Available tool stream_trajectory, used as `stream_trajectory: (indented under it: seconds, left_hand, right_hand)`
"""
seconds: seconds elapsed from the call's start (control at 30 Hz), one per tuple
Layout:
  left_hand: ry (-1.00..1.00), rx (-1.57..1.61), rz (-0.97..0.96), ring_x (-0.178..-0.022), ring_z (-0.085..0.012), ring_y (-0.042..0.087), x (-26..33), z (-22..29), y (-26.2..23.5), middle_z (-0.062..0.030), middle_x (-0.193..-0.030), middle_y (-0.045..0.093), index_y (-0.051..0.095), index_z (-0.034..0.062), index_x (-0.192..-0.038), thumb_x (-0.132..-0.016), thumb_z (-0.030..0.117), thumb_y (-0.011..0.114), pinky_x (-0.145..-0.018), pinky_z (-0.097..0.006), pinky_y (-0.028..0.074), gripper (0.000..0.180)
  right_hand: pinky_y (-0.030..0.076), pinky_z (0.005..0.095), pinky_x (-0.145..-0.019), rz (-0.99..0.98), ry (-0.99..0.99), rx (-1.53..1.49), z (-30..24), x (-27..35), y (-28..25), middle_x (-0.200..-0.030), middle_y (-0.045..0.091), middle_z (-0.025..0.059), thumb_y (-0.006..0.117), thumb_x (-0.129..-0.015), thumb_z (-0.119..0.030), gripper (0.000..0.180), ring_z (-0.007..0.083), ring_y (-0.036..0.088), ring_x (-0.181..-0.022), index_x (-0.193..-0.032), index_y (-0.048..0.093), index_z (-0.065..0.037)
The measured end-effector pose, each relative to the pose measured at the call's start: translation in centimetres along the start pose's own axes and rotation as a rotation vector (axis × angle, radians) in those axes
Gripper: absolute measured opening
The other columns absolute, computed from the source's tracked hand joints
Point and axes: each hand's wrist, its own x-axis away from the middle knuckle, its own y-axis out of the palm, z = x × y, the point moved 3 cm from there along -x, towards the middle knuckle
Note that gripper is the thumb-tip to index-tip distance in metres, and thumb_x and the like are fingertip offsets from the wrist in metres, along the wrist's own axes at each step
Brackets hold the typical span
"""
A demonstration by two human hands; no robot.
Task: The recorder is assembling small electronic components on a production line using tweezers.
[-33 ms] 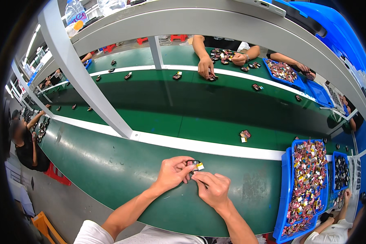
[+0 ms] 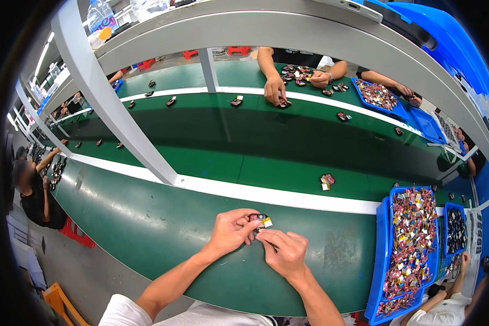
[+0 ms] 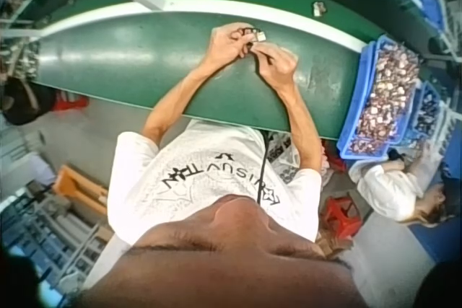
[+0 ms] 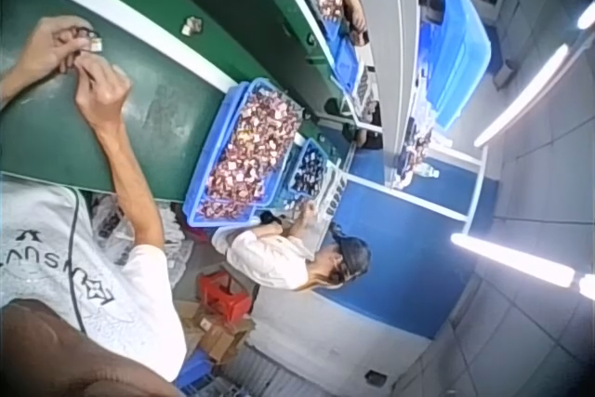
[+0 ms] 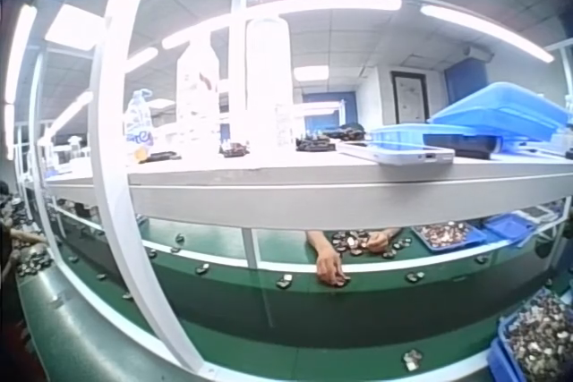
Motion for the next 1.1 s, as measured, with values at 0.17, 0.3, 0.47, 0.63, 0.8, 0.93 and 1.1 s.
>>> stream_trajectory:
  seconds: [0.17,0.3,0.47,0.63,0.8,0.93,1.1]
  left_hand:
    - [0.027,-0.033,0.036,-0.059,-0.0095,0.064,0.0,0.2,0.3,-0.0095,-0.080,0.072,0.067,-0.0100,-0.113,-0.094,0.002,0.069,-0.048,-0.024,0.053,0.022]
    - [0.024,-0.053,0.051,-0.058,-0.0100,0.065,0.1,0.4,0.4,-0.0099,-0.078,0.071,0.067,-0.0112,-0.111,-0.093,0.001,0.070,-0.047,-0.025,0.053,0.022]
    - [0.030,-0.012,0.085,-0.056,-0.0112,0.066,-0.3,0.0,0.4,-0.0094,-0.072,0.070,0.068,-0.0107,-0.107,-0.092,0.000,0.070,-0.046,-0.025,0.053,0.019]
    - [0.053,-0.023,0.186,-0.055,-0.0160,0.069,-5.0,0.9,-1.6,-0.0112,-0.071,0.069,0.067,-0.0105,-0.104,-0.093,0.003,0.067,-0.046,-0.028,0.054,0.017]
    - [0.209,-0.350,0.393,-0.053,-0.0158,0.068,-13.6,2.2,-7.8,-0.0115,-0.071,0.069,0.067,-0.0118,-0.101,-0.090,0.003,0.068,-0.049,-0.028,0.058,0.019]
    - [0.273,-1.152,0.695,-0.080,-0.0421,0.069,-15.4,3.7,-10.1,-0.0273,-0.102,0.062,0.064,-0.0082,-0.096,-0.092,0.016,0.068,-0.065,-0.049,0.057,0.025]
    - [0.620,-1.087,0.395,-0.088,-0.0432,0.068,-15.4,6.4,-3.9,-0.0212,-0.106,0.066,0.069,0.0019,-0.103,-0.090,0.016,0.067,-0.076,-0.051,0.055,0.019]
  right_hand:
    - [0.040,0.0269,-0.048,0.003,-0.008,0.006,0.1,0.1,-0.2,-0.083,0.077,0.0017,0.077,-0.073,0.005,0.019,0.0149,0.069,-0.062,-0.084,0.073,-0.010]
    - [0.040,0.0272,-0.048,0.007,-0.007,-0.006,0.1,0.0,-0.2,-0.082,0.076,0.0019,0.077,-0.073,0.005,0.019,0.0153,0.069,-0.062,-0.084,0.073,-0.010]
    - [0.042,0.0276,-0.048,0.005,0.005,-0.015,0.1,-0.1,-0.2,-0.083,0.076,0.0027,0.078,-0.074,0.003,0.017,0.0162,0.068,-0.060,-0.084,0.073,-0.009]
    - [0.044,0.0274,-0.047,0.138,0.093,-0.039,0.1,-0.6,-1.0,-0.084,0.076,0.0047,0.081,-0.075,-0.001,0.014,0.0157,0.066,-0.057,-0.085,0.073,-0.008]
    - [0.045,0.0270,-0.046,0.157,0.120,-0.059,0.3,-0.5,-0.9,-0.086,0.076,0.0055,0.083,-0.075,-0.003,0.015,0.0163,0.065,-0.054,-0.086,0.073,-0.007]
    - [0.049,0.0285,-0.049,0.152,0.097,-0.026,0.7,-0.3,-0.8,-0.084,0.076,0.0053,0.083,-0.076,-0.005,0.014,0.0190,0.066,-0.055,-0.086,0.073,-0.007]
    - [0.052,0.0304,-0.052,0.135,0.077,-0.013,1.0,-0.2,-0.9,-0.082,0.075,0.0054,0.081,-0.078,-0.007,0.012,0.0225,0.068,-0.058,-0.085,0.072,-0.007]
